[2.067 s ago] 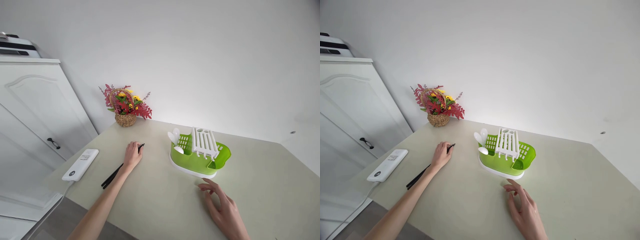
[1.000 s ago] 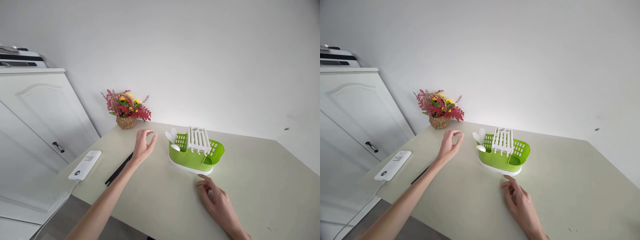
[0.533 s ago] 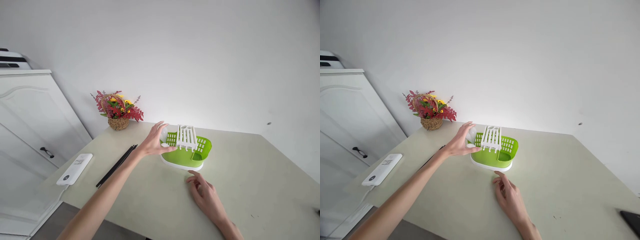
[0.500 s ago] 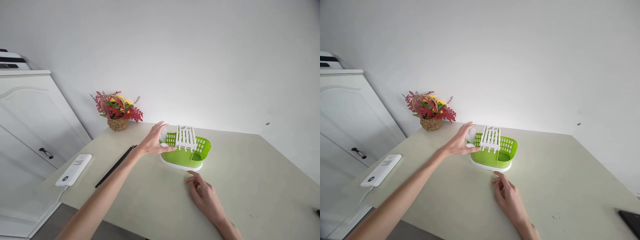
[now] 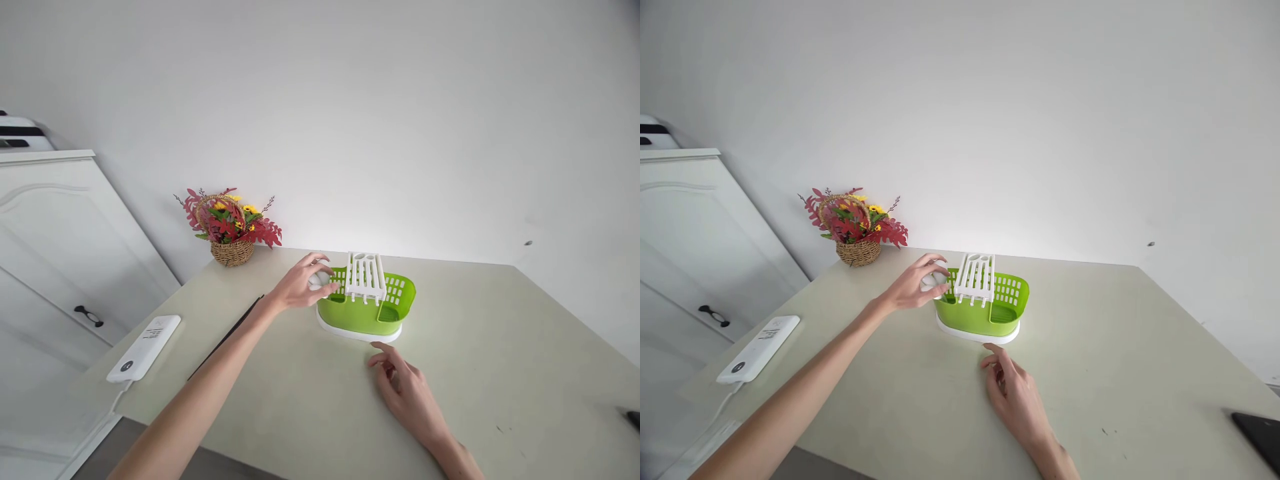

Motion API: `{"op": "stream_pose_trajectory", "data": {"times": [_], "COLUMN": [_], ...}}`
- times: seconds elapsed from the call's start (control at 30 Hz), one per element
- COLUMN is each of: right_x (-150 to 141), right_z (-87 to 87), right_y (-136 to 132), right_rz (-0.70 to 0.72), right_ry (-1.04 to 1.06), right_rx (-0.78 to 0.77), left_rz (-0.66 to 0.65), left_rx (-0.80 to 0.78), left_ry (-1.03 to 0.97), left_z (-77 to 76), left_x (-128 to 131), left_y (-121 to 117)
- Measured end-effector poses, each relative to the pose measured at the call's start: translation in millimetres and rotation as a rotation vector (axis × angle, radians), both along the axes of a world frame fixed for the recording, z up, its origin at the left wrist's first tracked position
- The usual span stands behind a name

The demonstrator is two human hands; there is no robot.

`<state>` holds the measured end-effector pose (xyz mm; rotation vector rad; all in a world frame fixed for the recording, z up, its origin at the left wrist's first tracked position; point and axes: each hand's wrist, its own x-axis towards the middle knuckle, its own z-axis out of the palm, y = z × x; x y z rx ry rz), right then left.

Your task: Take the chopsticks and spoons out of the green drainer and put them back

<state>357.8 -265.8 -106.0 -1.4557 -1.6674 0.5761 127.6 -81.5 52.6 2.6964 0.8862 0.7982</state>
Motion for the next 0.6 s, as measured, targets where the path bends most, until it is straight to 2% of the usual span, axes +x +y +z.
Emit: {"op": "stream_pose_trajectory", "data": {"times": [0.13, 0.3, 0.6], "right_x": [-0.2, 0.0, -0.3], "right_z": [0.3, 3.3, 2.8], "right_y": [0.1, -0.6, 1.0], "right_rz": [-0.010, 0.002, 0.004], "right_ry": [0.004, 0.020, 0.038], "right_rx": [-0.011, -0.022, -0.034], "left_rz": [0.022, 0.075, 0.129], "left_rx": [0.053, 0.125, 0.232], "left_ry": [-0.025, -0.041, 0.032], "left_z": [-7.8, -15.6, -11.5], "left_x": [3.6, 11.8, 29.9], "left_y": [-4.2, 2.1, 17.1]}}
